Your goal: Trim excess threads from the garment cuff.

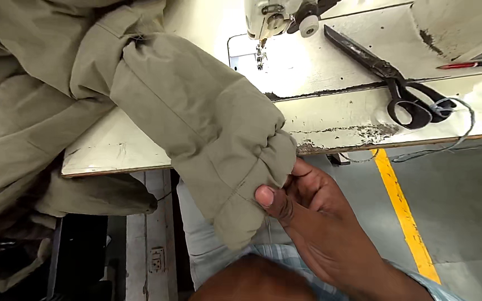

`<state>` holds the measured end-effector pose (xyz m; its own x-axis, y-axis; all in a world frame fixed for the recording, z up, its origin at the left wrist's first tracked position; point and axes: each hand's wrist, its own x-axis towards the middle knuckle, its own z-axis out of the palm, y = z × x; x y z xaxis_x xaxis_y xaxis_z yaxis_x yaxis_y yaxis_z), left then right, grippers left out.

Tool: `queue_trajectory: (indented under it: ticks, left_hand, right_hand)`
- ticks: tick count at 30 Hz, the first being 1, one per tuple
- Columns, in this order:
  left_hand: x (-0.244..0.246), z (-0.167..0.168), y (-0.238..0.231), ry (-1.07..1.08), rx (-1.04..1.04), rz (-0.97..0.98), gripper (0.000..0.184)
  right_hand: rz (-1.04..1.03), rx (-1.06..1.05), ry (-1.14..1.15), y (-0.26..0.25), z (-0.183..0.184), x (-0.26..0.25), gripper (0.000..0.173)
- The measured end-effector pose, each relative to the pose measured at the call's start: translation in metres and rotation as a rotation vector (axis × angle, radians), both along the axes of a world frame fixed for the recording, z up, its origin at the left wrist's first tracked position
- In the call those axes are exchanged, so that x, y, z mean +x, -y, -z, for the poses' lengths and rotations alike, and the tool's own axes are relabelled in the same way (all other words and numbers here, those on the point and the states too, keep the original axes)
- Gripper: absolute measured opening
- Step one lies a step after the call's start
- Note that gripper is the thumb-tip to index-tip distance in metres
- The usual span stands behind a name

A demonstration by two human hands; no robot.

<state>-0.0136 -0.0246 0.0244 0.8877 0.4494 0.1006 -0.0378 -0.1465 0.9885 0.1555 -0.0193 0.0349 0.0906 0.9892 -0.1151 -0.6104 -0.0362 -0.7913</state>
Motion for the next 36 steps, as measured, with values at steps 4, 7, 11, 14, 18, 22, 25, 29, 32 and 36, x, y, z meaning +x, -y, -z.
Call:
queue_trajectory:
  ticks: [4, 7, 11, 14, 18, 22, 25, 29, 32, 36]
  left_hand:
    - [0.006, 0.028, -0.004, 0.146, -0.167, -0.740, 0.042]
    - [0.022, 0.008, -0.007, 0.246, -0.255, -0.989, 0.032]
    - [0.022, 0.003, -0.018, 0.389, -0.430, -1.169, 0.021]
    - [0.016, 0.006, -0.019, 0.424, -0.448, -1.215, 0.024]
    - [0.024, 0.003, -0.014, 0.458, -0.508, -1.187, 0.025]
    - [0.031, 0.003, -0.011, 0.403, -0.493, -1.228, 0.036]
    - [0.027, 0.014, -0.010, 0.378, -0.526, -1.250, 0.035]
    - [0.019, 0.026, -0.011, 0.392, -0.517, -1.108, 0.028]
    - [0.017, 0.028, -0.015, 0.391, -0.458, -1.030, 0.025]
    - [0.011, 0.027, -0.016, 0.383, -0.411, -0.951, 0.025]
  right_hand:
    - [0.061, 0.047, 0.050, 0.004, 0.005, -0.006, 0.030]
    - [0.067, 0.027, 0.087, 0.015, 0.018, -0.009, 0.027]
    - [0.012, 0.211, 0.594, 0.018, 0.029, 0.021, 0.020]
    - [0.143, 0.342, 0.968, -0.002, 0.004, 0.060, 0.019]
    - [0.188, 0.511, 1.205, -0.042, -0.028, 0.049, 0.038]
    - [-0.122, 0.438, 1.112, -0.063, 0.003, 0.016, 0.025]
    - [-0.246, 0.317, 0.833, -0.057, 0.015, 0.015, 0.022]
    - [-0.304, 0.098, 0.364, -0.048, 0.022, 0.014, 0.017]
    - [-0.330, 0.058, 0.210, -0.046, 0.025, 0.014, 0.014]
    - [-0.385, 0.073, 0.219, -0.046, 0.022, 0.020, 0.006]
